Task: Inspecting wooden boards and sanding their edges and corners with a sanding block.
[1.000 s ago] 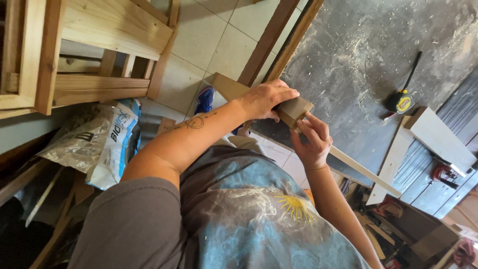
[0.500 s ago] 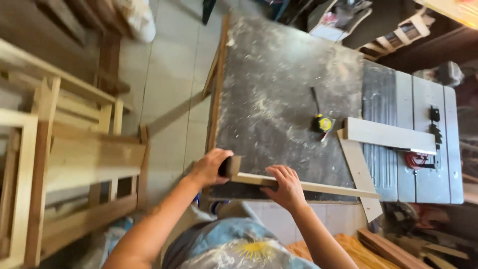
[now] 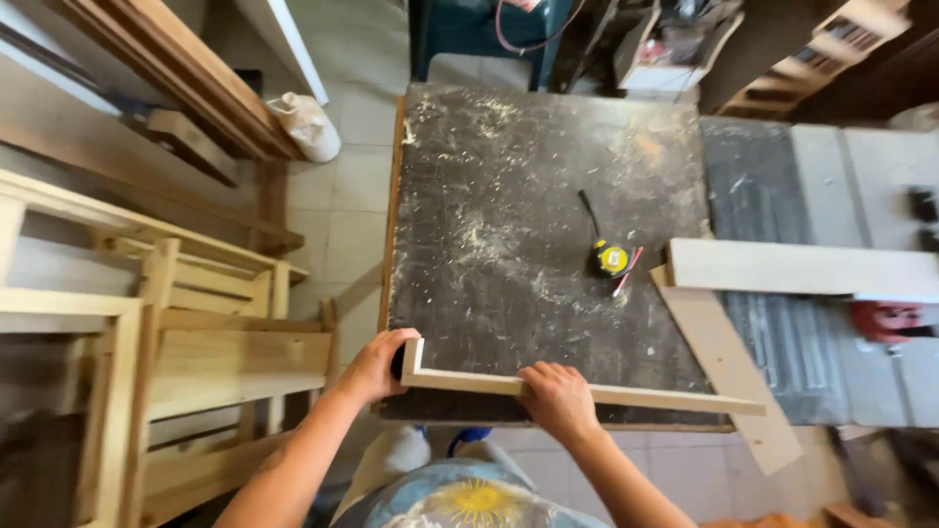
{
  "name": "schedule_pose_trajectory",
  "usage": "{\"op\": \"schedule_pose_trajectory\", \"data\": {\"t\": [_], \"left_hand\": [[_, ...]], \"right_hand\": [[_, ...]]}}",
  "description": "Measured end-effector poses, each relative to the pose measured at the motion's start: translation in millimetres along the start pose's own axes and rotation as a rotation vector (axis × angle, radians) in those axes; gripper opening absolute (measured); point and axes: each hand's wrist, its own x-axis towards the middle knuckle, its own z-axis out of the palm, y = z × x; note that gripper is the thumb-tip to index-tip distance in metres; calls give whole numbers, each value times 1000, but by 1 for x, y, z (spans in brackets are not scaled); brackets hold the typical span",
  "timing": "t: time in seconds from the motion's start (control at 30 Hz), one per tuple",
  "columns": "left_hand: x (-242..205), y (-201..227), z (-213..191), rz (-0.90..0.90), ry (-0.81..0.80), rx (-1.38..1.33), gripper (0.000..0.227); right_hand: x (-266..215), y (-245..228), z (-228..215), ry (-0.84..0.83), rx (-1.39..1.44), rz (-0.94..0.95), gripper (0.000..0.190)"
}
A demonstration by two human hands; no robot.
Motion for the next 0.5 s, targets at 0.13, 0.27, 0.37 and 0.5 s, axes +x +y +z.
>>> {"op": "schedule_pose_trajectory", "data": {"t": [0.13, 0.27, 0.37, 0.5], "left_hand": [[-8, 9, -3, -62, -18, 14, 84], [-10, 9, -15, -67, -54, 19, 91], [-3, 26, -53, -211, -211, -50, 98], [3, 5, -105, -253, -325, -56, 103]], "right_hand": [[-5, 1, 1, 151, 18, -78, 24], [-2, -4, -19, 92, 8, -42, 28], [10, -16, -34, 59, 56, -62, 30], [40, -55, -41, 17, 58, -18, 37]]}}
